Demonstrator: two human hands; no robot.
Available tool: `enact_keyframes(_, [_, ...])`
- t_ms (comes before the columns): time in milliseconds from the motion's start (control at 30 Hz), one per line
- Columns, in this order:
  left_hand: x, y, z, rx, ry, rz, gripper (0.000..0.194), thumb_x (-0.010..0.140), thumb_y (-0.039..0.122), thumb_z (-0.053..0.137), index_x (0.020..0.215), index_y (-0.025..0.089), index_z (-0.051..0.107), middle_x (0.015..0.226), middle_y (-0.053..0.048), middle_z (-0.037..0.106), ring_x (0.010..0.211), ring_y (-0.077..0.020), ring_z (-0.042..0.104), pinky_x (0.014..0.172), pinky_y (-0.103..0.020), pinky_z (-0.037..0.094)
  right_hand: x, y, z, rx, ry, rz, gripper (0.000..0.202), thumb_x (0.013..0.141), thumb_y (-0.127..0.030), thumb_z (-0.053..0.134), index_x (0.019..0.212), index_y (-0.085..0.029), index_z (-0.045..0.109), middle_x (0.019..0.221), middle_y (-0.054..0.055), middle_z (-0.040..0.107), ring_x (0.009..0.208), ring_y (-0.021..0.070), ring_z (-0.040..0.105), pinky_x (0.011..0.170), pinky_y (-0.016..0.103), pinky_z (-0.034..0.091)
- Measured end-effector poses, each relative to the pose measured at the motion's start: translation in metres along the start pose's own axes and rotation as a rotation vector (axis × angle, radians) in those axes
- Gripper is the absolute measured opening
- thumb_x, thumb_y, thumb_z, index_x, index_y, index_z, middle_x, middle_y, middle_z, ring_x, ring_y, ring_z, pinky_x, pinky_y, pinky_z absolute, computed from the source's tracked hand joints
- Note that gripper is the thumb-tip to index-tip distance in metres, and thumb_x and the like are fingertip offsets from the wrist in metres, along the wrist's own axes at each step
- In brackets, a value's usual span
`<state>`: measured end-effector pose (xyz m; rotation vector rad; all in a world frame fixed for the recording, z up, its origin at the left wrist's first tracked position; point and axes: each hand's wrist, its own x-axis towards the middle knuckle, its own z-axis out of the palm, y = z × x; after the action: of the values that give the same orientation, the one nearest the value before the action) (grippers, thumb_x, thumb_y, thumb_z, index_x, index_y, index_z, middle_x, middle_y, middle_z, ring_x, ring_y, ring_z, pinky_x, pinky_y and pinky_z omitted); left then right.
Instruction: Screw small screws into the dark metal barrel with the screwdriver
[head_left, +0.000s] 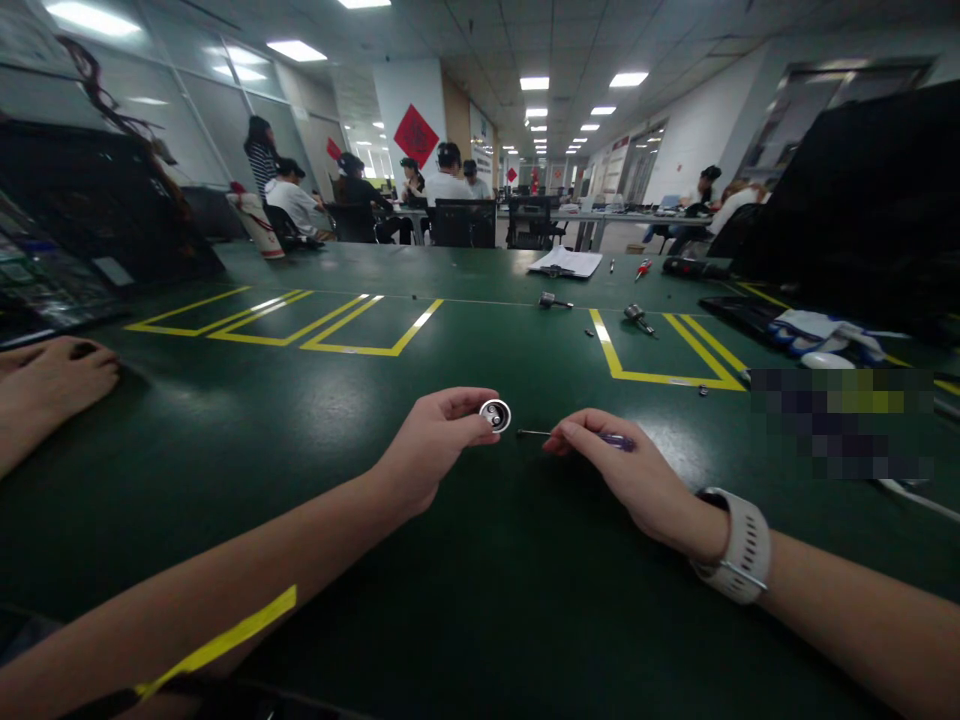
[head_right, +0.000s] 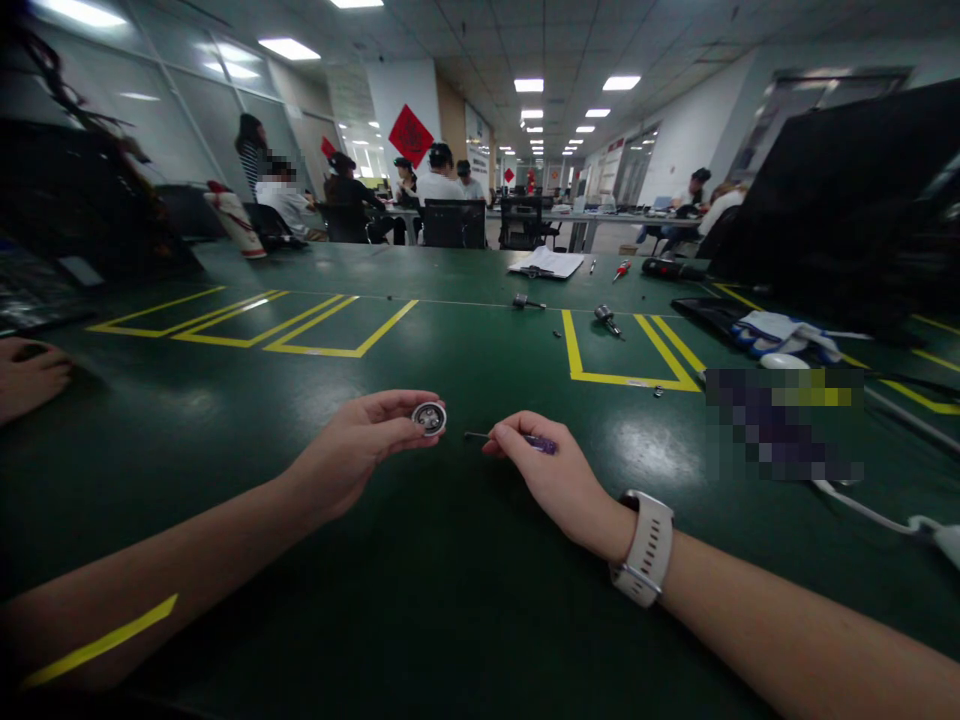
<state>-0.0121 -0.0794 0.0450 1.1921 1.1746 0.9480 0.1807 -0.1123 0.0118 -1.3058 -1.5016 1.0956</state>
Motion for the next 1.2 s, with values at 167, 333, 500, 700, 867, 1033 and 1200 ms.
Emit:
enact_keyframes(167, [0.0, -0.002, -0.001, -0.015, -0.008, 0.017, 0.032, 0.069, 0.008, 0.064, 0.1, 0.013, 0.058, 0.099, -0.009, 0.067, 0.083, -0.0166, 0.063, 0.075, -0.03, 0.052, -0.001, -0.006, -0.001, -0.135, 0.0, -0.024, 0.027, 0.086, -0.04, 0.048, 0.082, -0.018, 0.064, 0.085, 0.004, 0.066, 0.082, 0.0181, 0.06, 0.073, 0.034, 0.045])
enact_keyframes(333, [0.001, -0.005, -0.003, -0.01, -0.013, 0.034, 0.033, 0.066, 0.004, 0.065, 0.097, 0.013, 0.056, 0.097, -0.007, 0.066, 0.084, -0.0165, 0.063, 0.08, -0.031, 0.05, 0.0, -0.02, -0.008, -0.309, 0.017, -0.009, 0.024, 0.083, -0.031, 0.049, 0.069, -0.017, 0.062, 0.071, 0.003, 0.066, 0.07, 0.0176, 0.06, 0.064, 0.032, 0.044])
enact_keyframes(500, [0.002, -0.008, -0.005, -0.084, -0.101, 0.039, 0.038, 0.065, 0.005, 0.068, 0.101, 0.015, 0.06, 0.1, -0.006, 0.065, 0.087, -0.0153, 0.062, 0.083, -0.03, 0.048, 0.003, -0.025, -0.018, -0.322, -0.017, 0.071, 0.023, 0.079, -0.023, 0.047, 0.059, -0.017, 0.058, 0.055, 0.002, 0.061, 0.058, 0.0164, 0.057, 0.057, 0.03, 0.042])
enact_keyframes(700, [0.002, -0.005, -0.003, -0.256, -0.177, -0.026, 0.033, 0.076, 0.006, 0.058, 0.108, 0.015, 0.058, 0.102, -0.008, 0.065, 0.089, -0.0175, 0.064, 0.081, -0.031, 0.052, 0.0, -0.011, -0.011, -0.128, 0.05, -0.019, 0.023, 0.08, -0.026, 0.049, 0.062, -0.017, 0.059, 0.059, 0.002, 0.062, 0.06, 0.0159, 0.057, 0.059, 0.03, 0.044])
enact_keyframes(867, [0.005, -0.007, -0.005, -0.264, -0.156, 0.004, 0.03, 0.075, 0.006, 0.061, 0.103, 0.015, 0.055, 0.101, -0.007, 0.065, 0.092, -0.0182, 0.064, 0.086, -0.032, 0.051, -0.006, -0.004, -0.008, 0.102, 0.114, -0.171, 0.022, 0.082, -0.029, 0.051, 0.067, -0.017, 0.061, 0.063, 0.002, 0.063, 0.063, 0.0164, 0.058, 0.062, 0.031, 0.046])
enact_keyframes(1033, [0.004, -0.012, -0.005, -0.131, -0.195, 0.048, 0.027, 0.071, 0.013, 0.067, 0.096, 0.015, 0.057, 0.099, -0.005, 0.067, 0.087, -0.0161, 0.064, 0.084, -0.032, 0.051, -0.016, -0.01, -0.009, 0.015, 0.148, -0.388, 0.02, 0.087, -0.029, 0.05, 0.077, -0.019, 0.064, 0.074, 0.002, 0.064, 0.072, 0.0166, 0.059, 0.066, 0.031, 0.046])
enact_keyframes(1200, [-0.001, -0.01, -0.001, -0.051, -0.187, 0.105, 0.021, 0.071, 0.012, 0.065, 0.092, 0.013, 0.061, 0.098, -0.006, 0.067, 0.085, -0.0153, 0.063, 0.08, -0.03, 0.051, -0.024, -0.022, -0.003, -0.205, 0.07, -0.458, 0.022, 0.089, -0.026, 0.046, 0.08, -0.018, 0.063, 0.076, 0.003, 0.064, 0.072, 0.0154, 0.059, 0.065, 0.029, 0.046])
